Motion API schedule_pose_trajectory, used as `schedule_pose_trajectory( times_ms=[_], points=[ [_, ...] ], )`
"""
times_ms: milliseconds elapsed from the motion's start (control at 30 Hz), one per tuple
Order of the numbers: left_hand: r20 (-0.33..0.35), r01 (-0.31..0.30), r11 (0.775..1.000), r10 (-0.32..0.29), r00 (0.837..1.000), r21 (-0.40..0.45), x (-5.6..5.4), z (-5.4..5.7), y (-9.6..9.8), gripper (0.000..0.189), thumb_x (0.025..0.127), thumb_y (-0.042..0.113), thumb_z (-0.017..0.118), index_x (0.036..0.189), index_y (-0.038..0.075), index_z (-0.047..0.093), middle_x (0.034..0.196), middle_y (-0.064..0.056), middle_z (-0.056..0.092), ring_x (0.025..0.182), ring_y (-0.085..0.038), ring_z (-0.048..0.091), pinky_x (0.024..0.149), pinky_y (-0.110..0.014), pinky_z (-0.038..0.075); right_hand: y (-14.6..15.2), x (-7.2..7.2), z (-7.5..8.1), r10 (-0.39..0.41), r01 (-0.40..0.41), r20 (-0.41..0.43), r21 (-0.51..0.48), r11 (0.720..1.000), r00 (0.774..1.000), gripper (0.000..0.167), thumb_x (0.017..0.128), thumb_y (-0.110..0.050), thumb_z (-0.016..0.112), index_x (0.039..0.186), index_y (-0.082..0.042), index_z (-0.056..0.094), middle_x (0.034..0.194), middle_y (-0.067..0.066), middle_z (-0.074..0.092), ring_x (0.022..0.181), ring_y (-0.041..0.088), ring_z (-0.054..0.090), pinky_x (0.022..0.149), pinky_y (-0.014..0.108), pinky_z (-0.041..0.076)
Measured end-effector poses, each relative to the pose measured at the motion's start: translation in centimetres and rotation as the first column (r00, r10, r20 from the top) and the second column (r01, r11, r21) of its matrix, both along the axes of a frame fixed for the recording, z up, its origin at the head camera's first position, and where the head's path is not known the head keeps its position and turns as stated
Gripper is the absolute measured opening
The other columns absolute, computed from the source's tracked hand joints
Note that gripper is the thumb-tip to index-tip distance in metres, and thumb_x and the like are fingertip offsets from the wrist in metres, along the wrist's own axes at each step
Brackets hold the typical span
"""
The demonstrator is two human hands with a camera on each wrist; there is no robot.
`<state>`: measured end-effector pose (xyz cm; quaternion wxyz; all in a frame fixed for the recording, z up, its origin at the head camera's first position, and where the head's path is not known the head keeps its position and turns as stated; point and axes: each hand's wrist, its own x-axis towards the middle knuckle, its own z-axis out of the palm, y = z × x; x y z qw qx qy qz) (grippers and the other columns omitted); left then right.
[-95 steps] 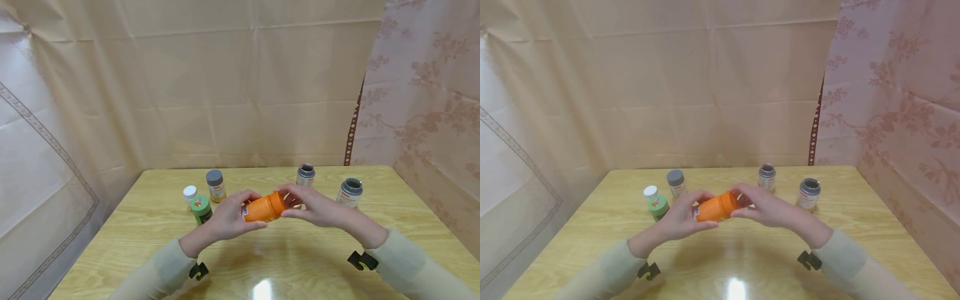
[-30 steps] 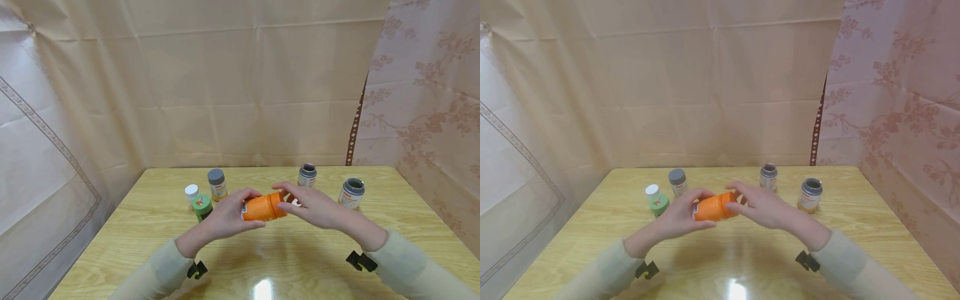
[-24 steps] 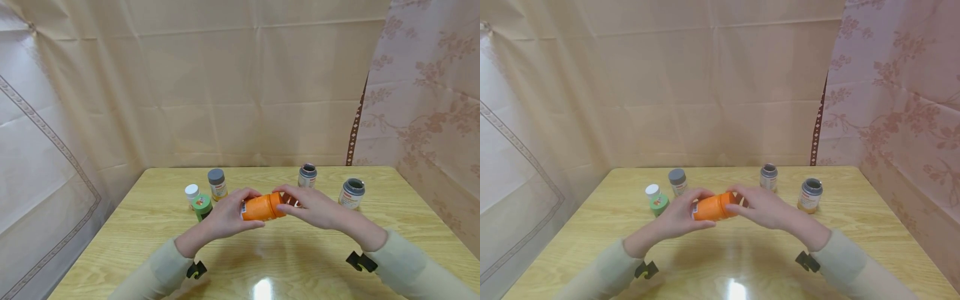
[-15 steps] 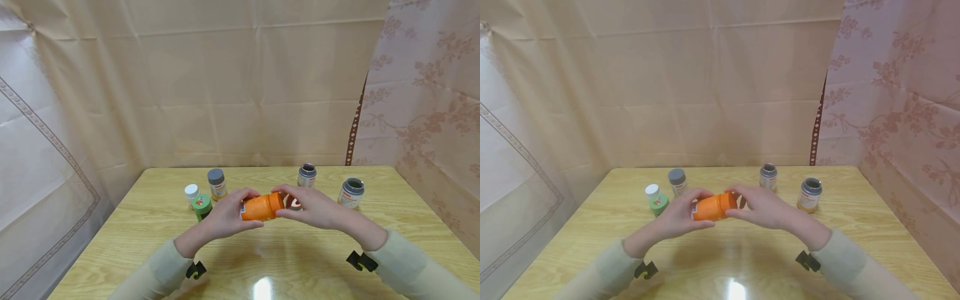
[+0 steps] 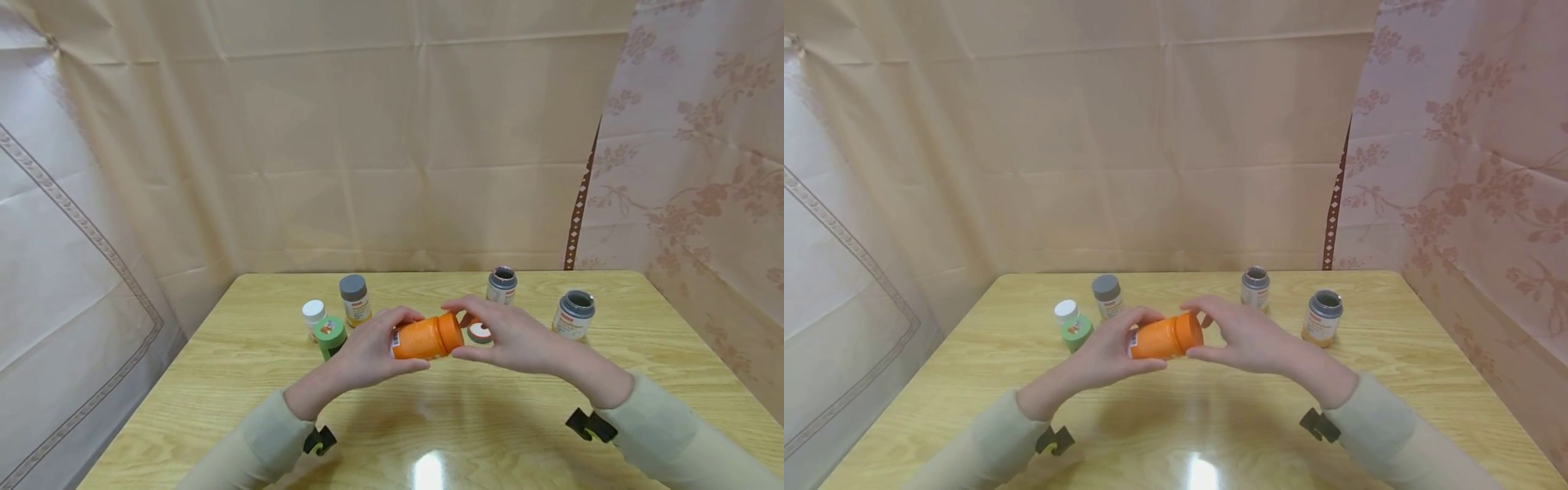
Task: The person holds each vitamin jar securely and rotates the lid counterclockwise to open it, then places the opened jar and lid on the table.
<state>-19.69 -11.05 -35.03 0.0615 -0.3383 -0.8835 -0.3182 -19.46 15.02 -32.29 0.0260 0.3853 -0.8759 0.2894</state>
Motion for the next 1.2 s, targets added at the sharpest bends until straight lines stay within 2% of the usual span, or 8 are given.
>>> schedule_pose_trajectory(
  times_ms=[167, 300, 400, 533, 733, 1000, 1200],
  points=[
    [-0.004, -0.001, 1.000, 0.001, 1.000, -0.004, 0.04, 0.10, 0.03, 0.056, 0.076, 0.036, 0.084, 0.122, 0.016, 0.058, 0.110, 0.007, 0.060, 0.091, -0.009, 0.054, 0.076, -0.028, 0.048, -0.17, 0.00, 0.22, -0.062, 0.060, 0.081, 0.026, 0.998, 0.995, 0.058, 0.094, -0.050, 0.057, 0.140, -0.016, 0.045, 0.125, -0.001, 0.056, 0.104, 0.019, 0.058, 0.077, 0.029, 0.054],
    [-0.002, 0.000, 1.000, 0.000, 1.000, -0.004, 0.08, 0.16, 0.04, 0.056, 0.077, 0.038, 0.083, 0.122, 0.016, 0.058, 0.110, 0.006, 0.061, 0.092, -0.009, 0.054, 0.076, -0.029, 0.048, -0.21, -0.08, 0.23, -0.105, 0.099, 0.089, 0.068, 0.993, 0.990, 0.052, 0.099, -0.048, 0.051, 0.141, -0.017, 0.045, 0.119, -0.003, 0.060, 0.100, 0.016, 0.059, 0.075, 0.033, 0.052],
    [0.010, 0.000, 1.000, 0.000, 1.000, -0.004, 0.12, 0.26, 0.06, 0.056, 0.077, 0.038, 0.082, 0.122, 0.015, 0.058, 0.111, 0.005, 0.061, 0.092, -0.009, 0.053, 0.077, -0.029, 0.048, -0.16, -0.20, 0.09, -0.095, 0.088, 0.091, 0.078, 0.993, 0.991, 0.049, 0.100, -0.046, 0.050, 0.138, -0.016, 0.048, 0.109, -0.004, 0.063, 0.093, 0.013, 0.060, 0.073, 0.033, 0.051],
    [0.023, -0.001, 1.000, 0.001, 1.000, -0.010, 0.12, 0.35, 0.05, 0.056, 0.078, 0.037, 0.082, 0.123, 0.015, 0.057, 0.111, 0.005, 0.060, 0.092, -0.010, 0.053, 0.077, -0.029, 0.048, -0.06, -0.32, -0.11, -0.059, 0.052, 0.095, 0.073, 0.996, 0.994, 0.046, 0.099, -0.046, 0.050, 0.133, -0.014, 0.053, 0.099, -0.006, 0.064, 0.087, 0.010, 0.061, 0.070, 0.030, 0.051],
    [0.015, -0.009, 1.000, 0.009, 1.000, -0.021, 0.09, 0.30, 0.01, 0.057, 0.077, 0.036, 0.083, 0.123, 0.015, 0.057, 0.111, 0.004, 0.060, 0.093, -0.010, 0.053, 0.076, -0.028, 0.049, -0.18, -0.45, -0.12, -0.047, 0.042, 0.085, 0.068, 0.997, 0.995, 0.048, 0.096, -0.050, 0.054, 0.130, -0.016, 0.054, 0.096, -0.010, 0.061, 0.085, 0.008, 0.058, 0.072, 0.029, 0.051],
    [0.018, -0.010, 1.000, 0.011, 1.000, -0.016, 0.03, 0.08, -0.10, 0.056, 0.078, 0.037, 0.083, 0.123, 0.015, 0.057, 0.110, 0.005, 0.060, 0.092, -0.010, 0.053, 0.076, -0.029, 0.048, -0.15, -0.40, -0.24, -0.029, 0.026, 0.055, 0.046, 0.999, 0.998, 0.054, 0.091, -0.048, 0.064, 0.134, -0.017, 0.051, 0.108, -0.009, 0.059, 0.092, 0.010, 0.058, 0.074, 0.025, 0.052],
    [0.017, -0.014, 1.000, 0.014, 1.000, -0.009, -0.06, -0.05, -0.15, 0.056, 0.077, 0.038, 0.083, 0.123, 0.016, 0.057, 0.110, 0.006, 0.060, 0.091, -0.009, 0.053, 0.076, -0.029, 0.048, -0.05, -0.40, -0.37, 0.006, -0.007, 0.020, 0.015, 1.000, 1.000, 0.054, 0.088, -0.033, 0.073, 0.134, -0.015, 0.051, 0.116, -0.005, 0.057, 0.095, 0.010, 0.058, 0.076, 0.024, 0.053]
  ],
)
